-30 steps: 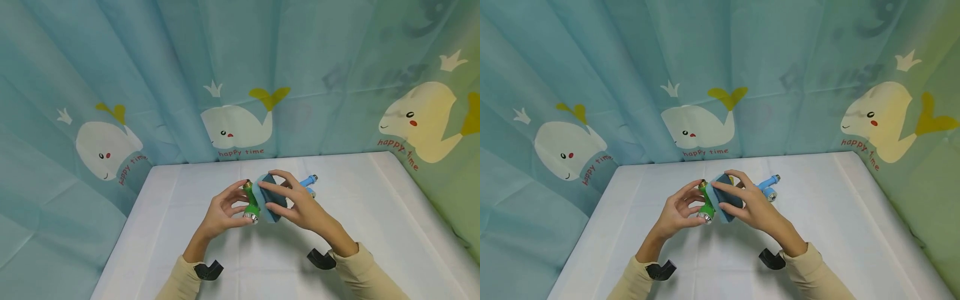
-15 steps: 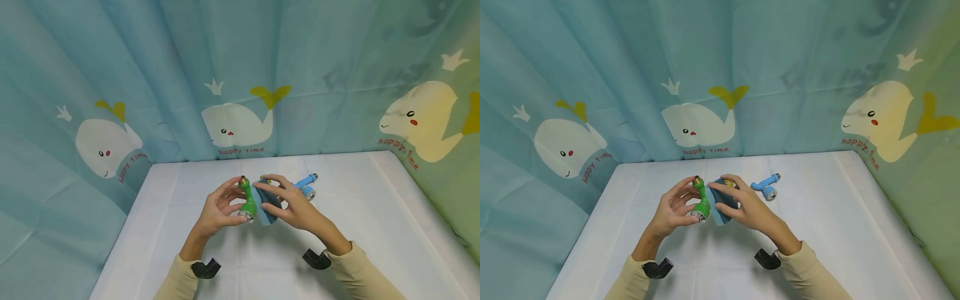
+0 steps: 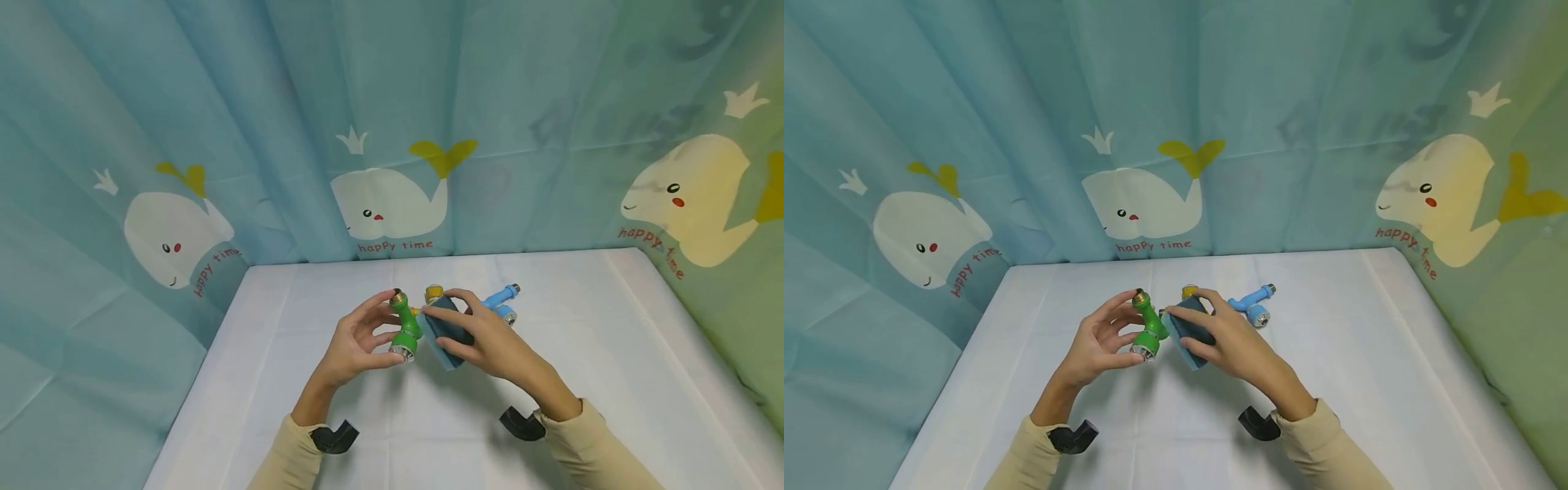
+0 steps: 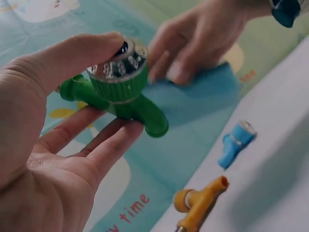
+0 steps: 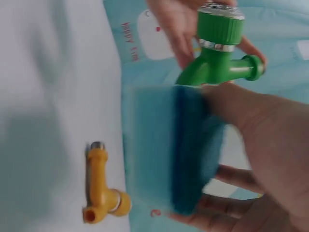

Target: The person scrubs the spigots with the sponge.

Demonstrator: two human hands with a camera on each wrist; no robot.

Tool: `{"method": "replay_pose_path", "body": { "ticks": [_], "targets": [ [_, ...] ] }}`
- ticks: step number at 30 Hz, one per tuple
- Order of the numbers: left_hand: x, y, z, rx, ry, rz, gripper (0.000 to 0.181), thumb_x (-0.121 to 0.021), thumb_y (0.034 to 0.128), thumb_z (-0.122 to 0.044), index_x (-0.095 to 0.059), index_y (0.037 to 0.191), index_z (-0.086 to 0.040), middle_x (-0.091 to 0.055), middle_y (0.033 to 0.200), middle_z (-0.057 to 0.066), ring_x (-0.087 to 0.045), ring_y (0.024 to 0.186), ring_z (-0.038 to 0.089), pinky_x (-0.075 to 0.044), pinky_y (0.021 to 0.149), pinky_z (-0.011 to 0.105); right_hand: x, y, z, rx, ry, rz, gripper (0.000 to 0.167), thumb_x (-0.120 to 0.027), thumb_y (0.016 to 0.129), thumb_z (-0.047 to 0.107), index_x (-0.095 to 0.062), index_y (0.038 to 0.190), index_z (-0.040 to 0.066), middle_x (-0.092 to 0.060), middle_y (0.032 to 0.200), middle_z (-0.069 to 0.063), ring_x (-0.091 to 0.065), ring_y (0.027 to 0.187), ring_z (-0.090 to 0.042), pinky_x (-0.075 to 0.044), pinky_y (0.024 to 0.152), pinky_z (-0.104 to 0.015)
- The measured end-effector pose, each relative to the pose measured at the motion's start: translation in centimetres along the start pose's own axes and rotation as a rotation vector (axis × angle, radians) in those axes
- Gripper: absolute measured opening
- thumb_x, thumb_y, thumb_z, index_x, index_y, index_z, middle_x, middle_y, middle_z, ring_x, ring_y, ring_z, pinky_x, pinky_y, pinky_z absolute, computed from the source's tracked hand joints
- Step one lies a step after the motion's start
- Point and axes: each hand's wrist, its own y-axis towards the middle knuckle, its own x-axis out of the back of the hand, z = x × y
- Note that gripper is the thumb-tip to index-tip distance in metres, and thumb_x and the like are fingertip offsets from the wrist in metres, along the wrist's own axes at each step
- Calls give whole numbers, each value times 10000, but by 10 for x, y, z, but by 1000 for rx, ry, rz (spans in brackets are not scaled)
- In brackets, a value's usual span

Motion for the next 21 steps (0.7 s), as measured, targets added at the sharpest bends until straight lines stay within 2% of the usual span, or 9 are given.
{"method": "replay_pose_path", "body": {
  "ticks": [3,6,8,11,13,16,19,21],
  "targets": [
    [1,1,1,6,5,7,910,-850,791,67,-364,1558,9,-508,1355,291,-568,1227,331,-554,1003,452,0,0,0,-2,-2,1,543,-788,935,255,-612,1448,267,-467,1481,-174,-656,937,-210,-585,728,-347],
    [0,1,1,16,10,9,913,-850,783,75,-375,1559,-5,-504,1351,306,-567,1226,338,-556,998,456,0,1,-1,7,-57,26,528,-782,939,258,-618,1442,258,-473,1470,-195,-642,998,-250,-587,742,-370],
    [-1,0,3,27,17,15,909,-845,786,82,-380,1561,-16,-505,1358,311,-567,1225,344,-558,996,454,1,2,-1,-11,-61,-1,535,-784,938,253,-613,1444,255,-471,1470,-195,-640,999,-259,-590,734,-365],
    [-4,0,6,22,19,31,905,-829,800,93,-365,1569,-15,-492,1371,333,-561,1225,364,-556,999,458,3,7,1,-13,11,-118,562,-795,924,205,-603,1452,235,-461,1480,-180,-622,971,-236,-576,652,-320],
    [-5,1,6,13,16,47,905,-825,808,88,-350,1573,-5,-482,1364,351,-556,1226,369,-555,1000,462,2,11,4,4,94,-166,568,-785,929,181,-590,1461,222,-459,1481,-170,-622,917,-207,-553,604,-285],
    [-4,1,5,9,-1,63,909,-824,808,86,-338,1573,9,-469,1352,360,-552,1232,348,-555,1001,455,-2,14,4,30,153,-163,558,-774,934,158,-590,1459,203,-477,1464,-174,-631,906,-181,-549,603,-277],
    [-2,0,4,29,-15,68,913,-822,806,94,-337,1575,7,-462,1354,351,-549,1240,336,-556,1002,447,-3,14,2,5,188,-160,558,-773,932,144,-592,1457,203,-485,1461,-164,-640,843,-155,-567,633,-286],
    [-2,0,4,39,-12,76,914,-821,807,96,-336,1576,2,-464,1363,345,-549,1245,331,-552,1007,449,-1,15,2,10,206,-175,570,-784,921,138,-596,1454,212,-484,1469,-141,-630,892,-156,-574,658,-295]
  ]
}}
